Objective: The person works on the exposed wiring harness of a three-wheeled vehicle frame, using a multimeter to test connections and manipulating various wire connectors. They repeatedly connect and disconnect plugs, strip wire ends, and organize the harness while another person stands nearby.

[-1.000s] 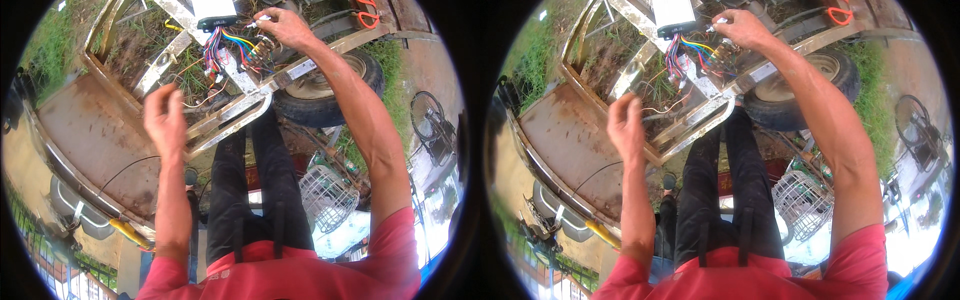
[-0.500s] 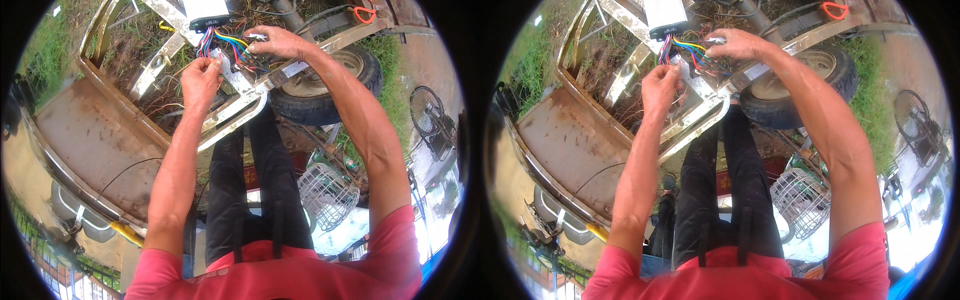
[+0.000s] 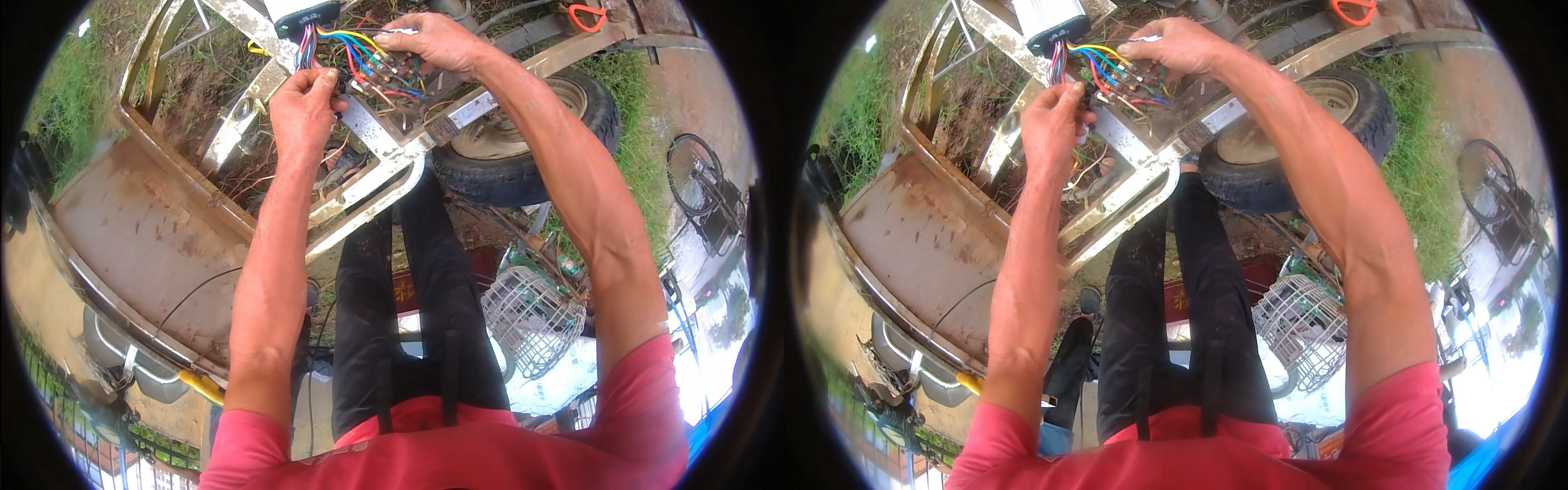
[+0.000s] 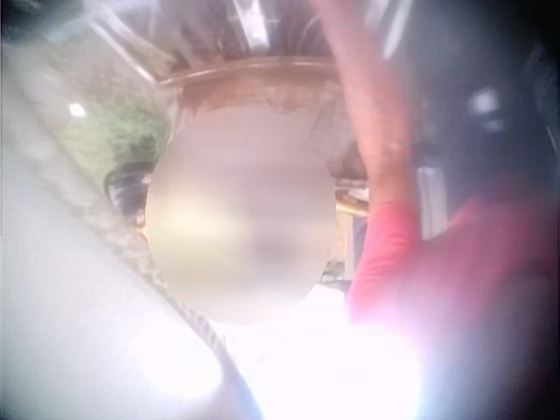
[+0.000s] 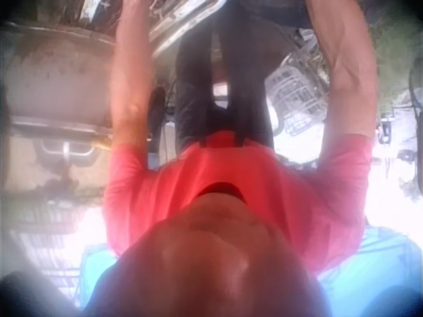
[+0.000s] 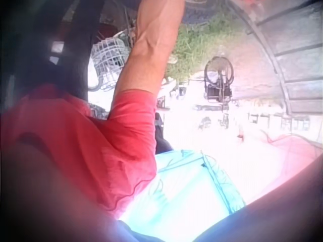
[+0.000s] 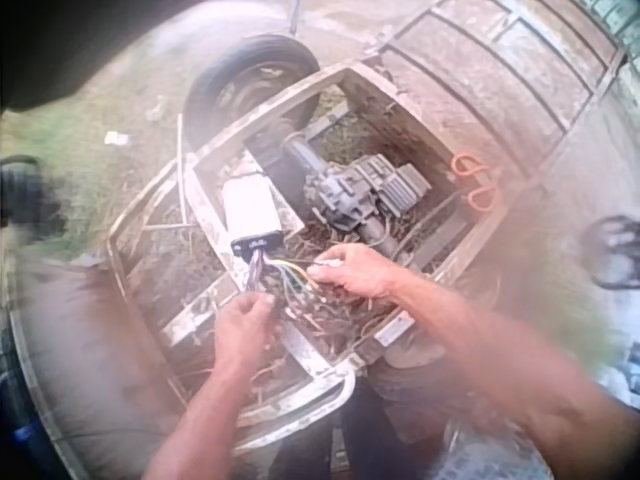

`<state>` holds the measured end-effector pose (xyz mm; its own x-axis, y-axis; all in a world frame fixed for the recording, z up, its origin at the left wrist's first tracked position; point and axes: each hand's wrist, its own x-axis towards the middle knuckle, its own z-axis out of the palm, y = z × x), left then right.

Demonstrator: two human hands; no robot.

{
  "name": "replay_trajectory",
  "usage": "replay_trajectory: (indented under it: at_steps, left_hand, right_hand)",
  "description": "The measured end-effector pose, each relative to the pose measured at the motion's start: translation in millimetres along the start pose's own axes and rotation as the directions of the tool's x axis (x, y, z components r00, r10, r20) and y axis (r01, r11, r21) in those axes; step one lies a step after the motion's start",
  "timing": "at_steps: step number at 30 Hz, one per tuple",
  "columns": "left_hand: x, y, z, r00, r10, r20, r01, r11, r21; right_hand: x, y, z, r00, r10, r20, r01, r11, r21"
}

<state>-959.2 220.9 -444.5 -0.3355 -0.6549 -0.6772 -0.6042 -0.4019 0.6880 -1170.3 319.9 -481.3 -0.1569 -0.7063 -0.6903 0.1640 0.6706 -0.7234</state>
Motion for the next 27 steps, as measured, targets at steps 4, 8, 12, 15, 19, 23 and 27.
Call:
replay_trajectory:
  at_steps: [4,8,12,15,19,23,27]
  left_hand:
    - [6.8,-3.5,-4.1,0.999,0.034,0.022,-0.035,0.995,0.09]
    - [0.5,0.8,-5.5,0.998,0.049,0.026,-0.053,0.977,0.204]
    - [-5.5,-4.0,-5.9,0.997,0.054,0.047,-0.059,0.992,0.113]
    - [-8.9,-8.4,-7.3,0.995,0.076,0.065,-0.08,0.995,0.064]
    - [-13.9,-14.8,-7.8,0.994,0.093,0.052,-0.092,0.996,-0.014]
    - [-29.4,-15.0,-0.9,0.994,0.042,0.102,-0.026,0.987,-0.162]
    - [-27.6,-23.3,3.9,0.986,0.012,0.164,0.024,0.976,-0.215]
  right_hand:
    - [8.5,14.5,2.0,0.999,0.032,0.012,-0.034,0.994,0.099]
    - [7.6,18.9,5.1,0.997,0.082,0.017,-0.083,0.989,0.126]
    - [3.4,18.4,5.4,0.994,0.109,0.01,-0.109,0.987,0.116]
    - [2.8,17.9,5.4,0.991,0.129,0.029,-0.131,0.982,0.135]
    - [-2.7,10.9,6.7,0.988,0.148,0.038,-0.152,0.976,0.158]
    - [-10.2,7.5,11.8,0.986,0.164,0.019,-0.165,0.971,0.171]
    - [-13.8,4.4,18.7,0.99,0.143,0.009,-0.142,0.971,0.19]
